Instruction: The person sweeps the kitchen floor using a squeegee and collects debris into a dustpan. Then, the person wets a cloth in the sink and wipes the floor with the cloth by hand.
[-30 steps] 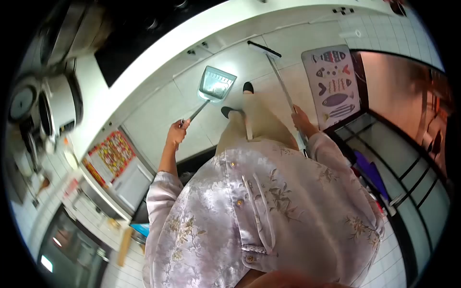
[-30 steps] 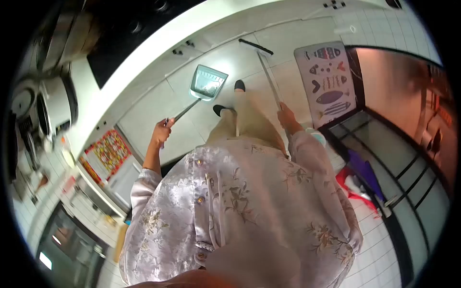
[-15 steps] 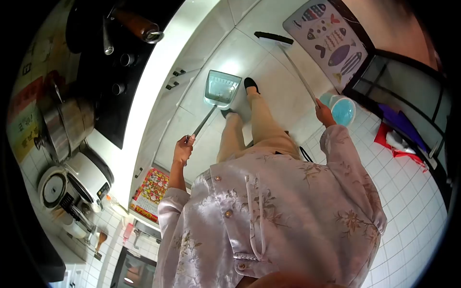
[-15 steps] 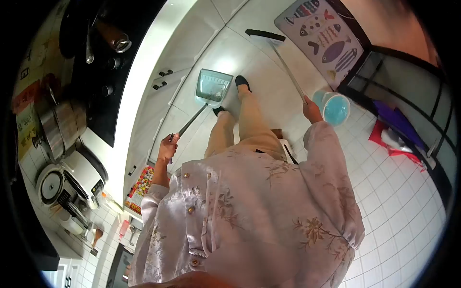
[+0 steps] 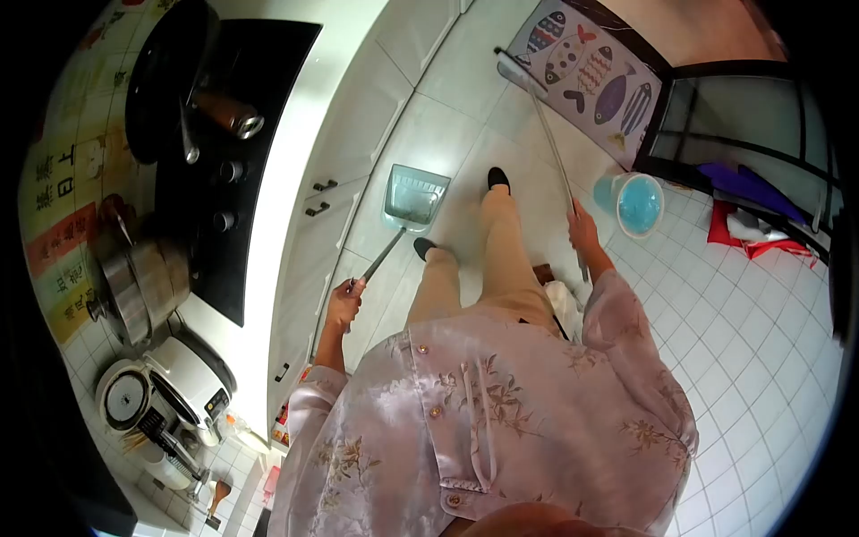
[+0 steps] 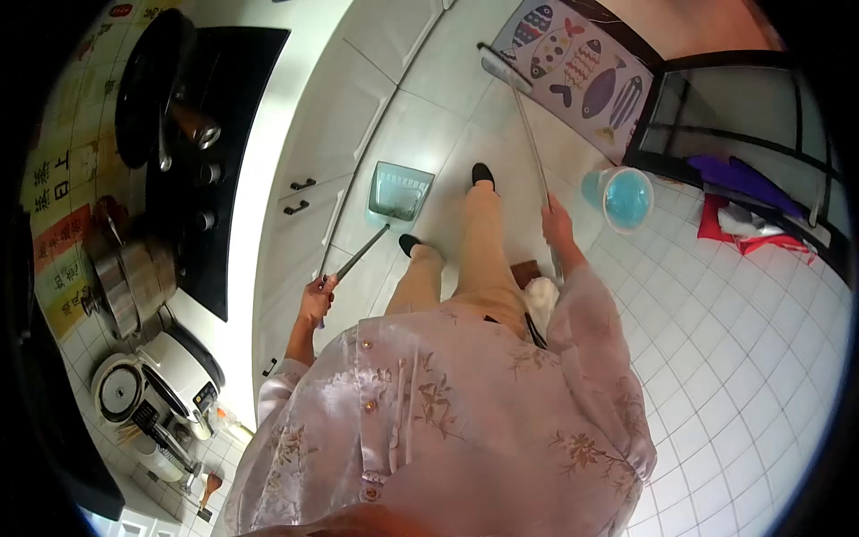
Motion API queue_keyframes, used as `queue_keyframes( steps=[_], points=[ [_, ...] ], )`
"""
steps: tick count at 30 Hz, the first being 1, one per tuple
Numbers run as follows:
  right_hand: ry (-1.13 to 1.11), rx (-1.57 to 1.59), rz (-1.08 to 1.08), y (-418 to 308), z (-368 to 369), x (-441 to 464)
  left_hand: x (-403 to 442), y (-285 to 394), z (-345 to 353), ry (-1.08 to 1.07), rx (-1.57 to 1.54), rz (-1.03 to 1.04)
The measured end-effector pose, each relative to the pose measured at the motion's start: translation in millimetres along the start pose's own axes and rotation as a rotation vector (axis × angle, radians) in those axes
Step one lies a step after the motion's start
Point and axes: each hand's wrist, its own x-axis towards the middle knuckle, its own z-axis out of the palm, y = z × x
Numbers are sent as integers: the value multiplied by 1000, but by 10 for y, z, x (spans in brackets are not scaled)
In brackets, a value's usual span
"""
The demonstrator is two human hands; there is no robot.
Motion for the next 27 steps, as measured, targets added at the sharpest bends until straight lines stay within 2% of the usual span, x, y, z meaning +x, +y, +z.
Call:
queue_keyframes(
  steps=[5,6,8,10,12,13,16,19,20,22,26,27],
  points=[
    [-19,97,-88,-718,-317,1606,68,246,206,26,-16,-67],
    [13,87,-172,-1065,-456,1716,74,291,240,38,-35,-90],
    [64,51,-191,-1332,-584,2362,118,363,294,38,-90,-128],
    [15,-148,-104,-1709,-708,2826,138,340,331,52,-130,-174],
    [153,-325,-117,-2029,-729,3160,132,339,349,58,-163,-197],
    [141,-324,-120,-2171,-714,3328,121,360,365,61,-185,-212],
    [113,-378,-23,-2405,-594,3939,99,434,490,72,-194,-214],
    [86,-184,-49,-2255,-233,4555,121,323,505,84,-193,-172],
    [86,-635,-398,-2181,-147,4645,125,310,505,79,-223,-191],
    [77,-1086,-744,-2098,-66,4533,100,366,516,78,-237,-182],
    [109,-489,-360,-1843,253,3486,123,318,477,67,-203,-183],
    [56,-448,-322,-1677,342,3330,149,271,471,62,-202,-180]
  ],
)
